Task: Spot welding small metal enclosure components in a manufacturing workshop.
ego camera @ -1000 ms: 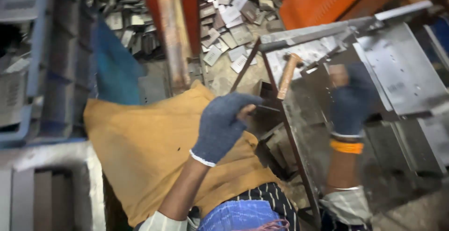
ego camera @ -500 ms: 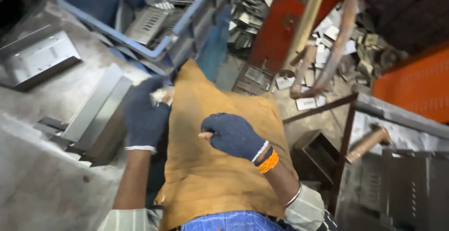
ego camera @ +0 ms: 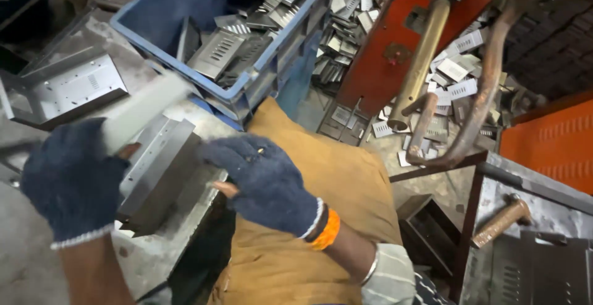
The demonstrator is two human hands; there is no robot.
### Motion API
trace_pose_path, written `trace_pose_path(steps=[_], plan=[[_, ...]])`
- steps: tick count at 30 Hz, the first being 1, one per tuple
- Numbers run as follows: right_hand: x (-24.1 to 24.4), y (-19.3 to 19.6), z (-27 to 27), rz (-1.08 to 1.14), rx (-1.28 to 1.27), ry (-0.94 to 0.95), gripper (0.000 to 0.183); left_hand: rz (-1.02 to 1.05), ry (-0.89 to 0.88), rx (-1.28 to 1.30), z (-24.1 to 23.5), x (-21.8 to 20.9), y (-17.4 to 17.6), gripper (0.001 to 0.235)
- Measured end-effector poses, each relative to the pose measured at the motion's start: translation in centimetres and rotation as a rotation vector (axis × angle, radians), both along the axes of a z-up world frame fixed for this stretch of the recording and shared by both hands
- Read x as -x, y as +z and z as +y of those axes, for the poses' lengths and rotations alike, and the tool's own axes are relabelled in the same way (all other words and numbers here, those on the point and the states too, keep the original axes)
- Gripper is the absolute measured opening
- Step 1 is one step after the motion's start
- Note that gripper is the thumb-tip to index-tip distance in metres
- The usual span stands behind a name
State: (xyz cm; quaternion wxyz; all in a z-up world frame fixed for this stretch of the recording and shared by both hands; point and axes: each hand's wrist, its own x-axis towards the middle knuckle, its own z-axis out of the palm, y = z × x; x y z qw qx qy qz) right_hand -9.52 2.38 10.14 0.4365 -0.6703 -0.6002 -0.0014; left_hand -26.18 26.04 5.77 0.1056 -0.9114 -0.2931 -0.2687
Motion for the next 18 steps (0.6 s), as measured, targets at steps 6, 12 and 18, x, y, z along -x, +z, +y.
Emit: trace_pose_path(steps=[6,12,18], plan=[[0.3,1.0,3.0,-0.265,-0.169,-0.38,0.05,-0.078,-0.395,-0.329,-6.8,-4.1,10.0,0.038],[-4.5,-2.3,-1.1,0.014,0.049,-0.894,0.042,-0.793,-0.482,0.106,-1.8,-12.9,3.4,0.018],[-6.4,-3.2,-4.1,0.051,0.091,-1.08,0.047,-0.024,-0.33,0.274,10.6,-28.1,-8.2,0.02]])
